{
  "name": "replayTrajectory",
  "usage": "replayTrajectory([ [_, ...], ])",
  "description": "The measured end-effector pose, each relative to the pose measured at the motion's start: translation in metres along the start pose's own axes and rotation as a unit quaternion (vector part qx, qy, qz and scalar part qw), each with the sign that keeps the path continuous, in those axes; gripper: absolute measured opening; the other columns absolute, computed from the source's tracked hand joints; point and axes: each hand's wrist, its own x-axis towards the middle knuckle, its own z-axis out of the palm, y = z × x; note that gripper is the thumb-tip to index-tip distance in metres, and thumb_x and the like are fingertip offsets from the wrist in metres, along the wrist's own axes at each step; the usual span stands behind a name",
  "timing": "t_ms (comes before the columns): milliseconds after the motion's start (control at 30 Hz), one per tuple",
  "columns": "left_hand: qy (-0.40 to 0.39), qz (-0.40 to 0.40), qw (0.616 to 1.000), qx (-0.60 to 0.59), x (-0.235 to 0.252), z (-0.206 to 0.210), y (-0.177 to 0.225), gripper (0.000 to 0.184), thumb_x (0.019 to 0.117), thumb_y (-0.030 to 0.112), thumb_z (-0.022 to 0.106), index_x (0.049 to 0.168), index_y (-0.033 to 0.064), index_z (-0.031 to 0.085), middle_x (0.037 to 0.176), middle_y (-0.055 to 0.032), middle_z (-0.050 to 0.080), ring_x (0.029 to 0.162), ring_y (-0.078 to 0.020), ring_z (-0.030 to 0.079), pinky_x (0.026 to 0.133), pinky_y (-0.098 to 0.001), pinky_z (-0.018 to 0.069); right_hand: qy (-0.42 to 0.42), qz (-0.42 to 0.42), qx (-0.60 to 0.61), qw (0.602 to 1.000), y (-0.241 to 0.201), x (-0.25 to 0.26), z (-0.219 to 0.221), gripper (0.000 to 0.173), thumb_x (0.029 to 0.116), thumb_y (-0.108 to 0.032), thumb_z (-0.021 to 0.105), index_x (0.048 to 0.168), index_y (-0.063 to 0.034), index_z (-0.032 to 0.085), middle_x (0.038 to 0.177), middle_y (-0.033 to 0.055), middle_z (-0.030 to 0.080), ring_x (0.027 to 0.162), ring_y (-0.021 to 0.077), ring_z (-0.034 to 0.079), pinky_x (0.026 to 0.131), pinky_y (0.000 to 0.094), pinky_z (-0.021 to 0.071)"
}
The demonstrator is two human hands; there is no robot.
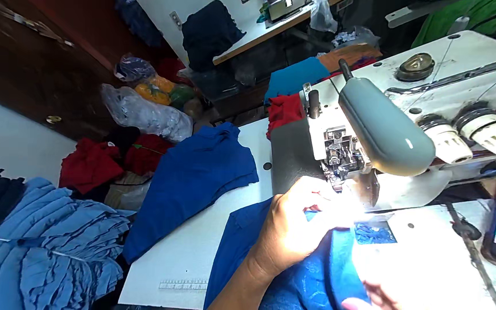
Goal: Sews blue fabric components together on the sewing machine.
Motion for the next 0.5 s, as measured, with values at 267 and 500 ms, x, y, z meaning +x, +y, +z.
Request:
replayTrajectory([
  [267,-0.064,0.028,0.998,0.008,-0.010,0.010,0.006,0.018,0.0818,0.003,0.080,0.095,0.0006,0.069,0.084,-0.0017,0.071,0.077,-0.0042,0.068,0.071,-0.0188,0.0578,0.114,-0.170,-0.068,0.977,-0.018,0.054,-0.009,0.015,0.0986,-0.024,0.064,0.106,-0.0149,0.073,0.094,-0.0079,0.073,0.084,0.0004,0.069,0.075,0.0151,0.0582],
  [500,-0.069,-0.021,0.997,-0.001,-0.019,0.010,0.006,0.018,0.0854,0.009,0.079,0.101,0.0019,0.073,0.092,-0.0014,0.074,0.080,-0.0051,0.070,0.073,-0.0206,0.0604,0.132,-0.193,-0.084,0.969,-0.022,0.059,-0.005,0.004,0.0946,-0.015,0.066,0.094,-0.0169,0.069,0.083,-0.0087,0.070,0.075,-0.0007,0.066,0.069,0.0139,0.0574],
])
